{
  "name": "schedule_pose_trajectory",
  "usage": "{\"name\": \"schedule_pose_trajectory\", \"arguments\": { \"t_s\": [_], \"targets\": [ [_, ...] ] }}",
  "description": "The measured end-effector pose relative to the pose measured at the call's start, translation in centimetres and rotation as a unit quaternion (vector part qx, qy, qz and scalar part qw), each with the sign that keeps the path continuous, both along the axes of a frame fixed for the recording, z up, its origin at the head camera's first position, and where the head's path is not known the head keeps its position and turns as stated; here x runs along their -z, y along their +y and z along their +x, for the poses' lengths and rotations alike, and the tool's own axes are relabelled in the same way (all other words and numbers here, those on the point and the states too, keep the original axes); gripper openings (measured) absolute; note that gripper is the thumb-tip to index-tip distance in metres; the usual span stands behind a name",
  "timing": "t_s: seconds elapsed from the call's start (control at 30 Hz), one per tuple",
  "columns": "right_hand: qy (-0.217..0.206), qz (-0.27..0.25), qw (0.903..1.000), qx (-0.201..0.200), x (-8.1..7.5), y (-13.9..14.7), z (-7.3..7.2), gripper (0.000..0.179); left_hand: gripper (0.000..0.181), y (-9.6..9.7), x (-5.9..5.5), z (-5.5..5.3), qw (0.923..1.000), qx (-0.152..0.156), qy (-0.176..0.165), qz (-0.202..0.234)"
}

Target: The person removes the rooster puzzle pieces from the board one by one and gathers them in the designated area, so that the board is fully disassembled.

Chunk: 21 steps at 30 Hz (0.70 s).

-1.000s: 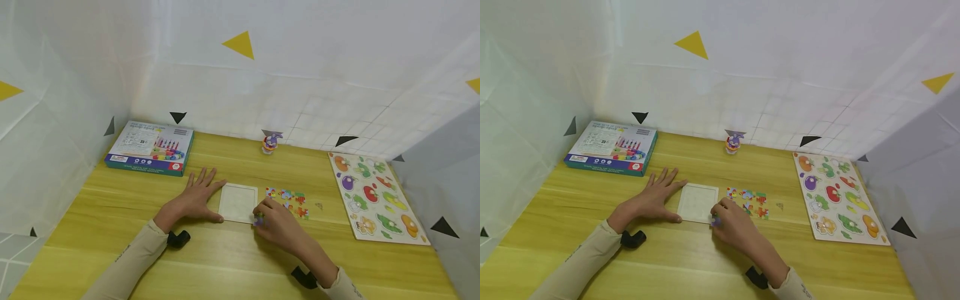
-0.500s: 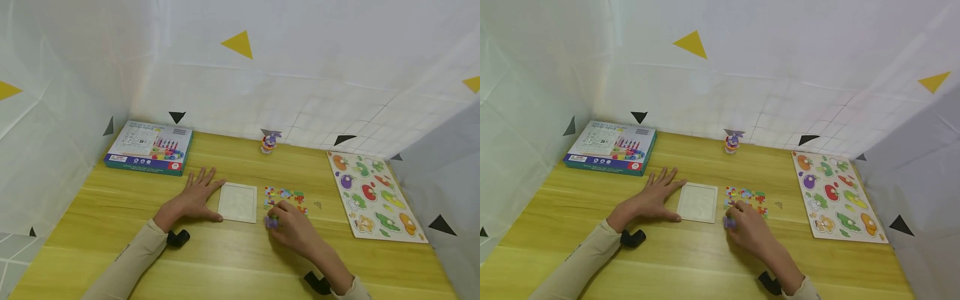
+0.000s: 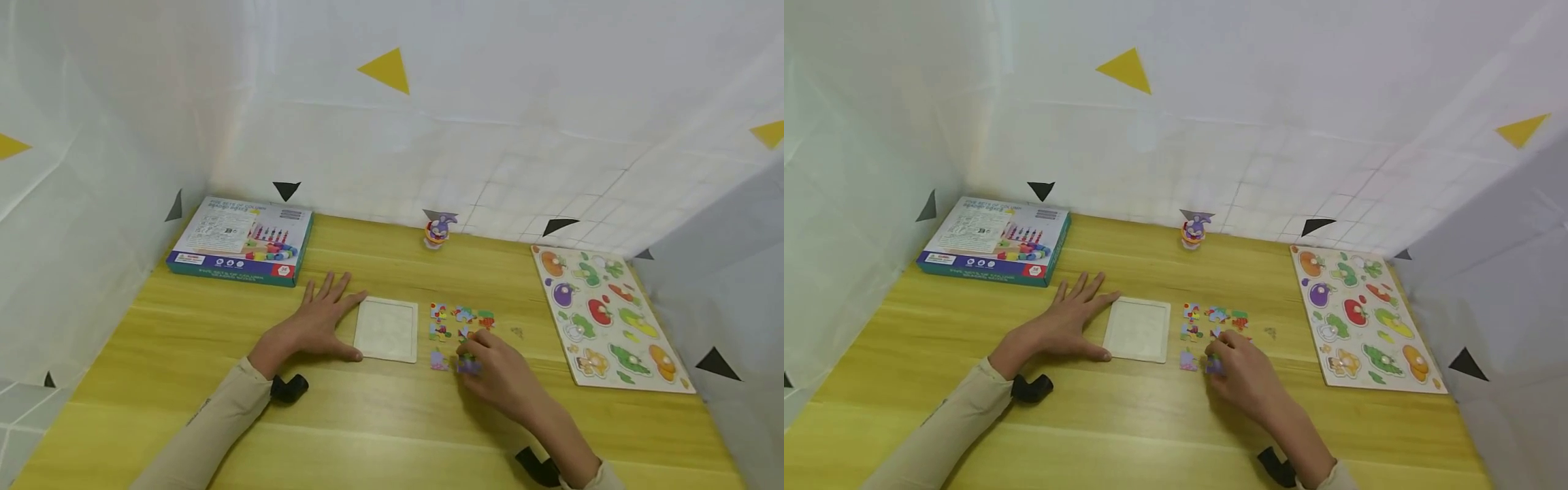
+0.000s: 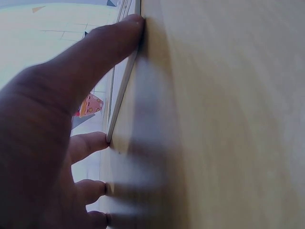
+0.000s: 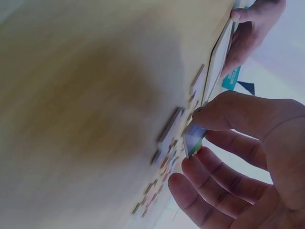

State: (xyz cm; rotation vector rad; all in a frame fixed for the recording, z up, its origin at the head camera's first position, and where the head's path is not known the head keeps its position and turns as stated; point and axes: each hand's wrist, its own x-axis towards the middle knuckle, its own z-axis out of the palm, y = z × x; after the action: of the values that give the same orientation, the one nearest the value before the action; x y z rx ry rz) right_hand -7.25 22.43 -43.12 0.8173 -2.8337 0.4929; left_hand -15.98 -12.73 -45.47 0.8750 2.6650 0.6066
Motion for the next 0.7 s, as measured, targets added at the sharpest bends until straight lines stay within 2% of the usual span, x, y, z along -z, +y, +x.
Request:
{"name": "schedule_pose_trajectory", "arguments": {
  "t_s": [0.4, 0.7],
  "targets": [
    [-0.005, 0.012, 0.9991, 0.041, -0.6, 2.6, 0.7, 0.034, 0.110, -0.1, 0.0, -0.1, 0.9999, 0.000, 0.006, 0.011],
    [-0.014, 0.014, 0.9983, 0.054, 0.0, 3.9, 1.1, 0.032, 0.111, 0.0, 0.1, 0.0, 1.0000, -0.001, 0.001, 0.002]
  ]
}}
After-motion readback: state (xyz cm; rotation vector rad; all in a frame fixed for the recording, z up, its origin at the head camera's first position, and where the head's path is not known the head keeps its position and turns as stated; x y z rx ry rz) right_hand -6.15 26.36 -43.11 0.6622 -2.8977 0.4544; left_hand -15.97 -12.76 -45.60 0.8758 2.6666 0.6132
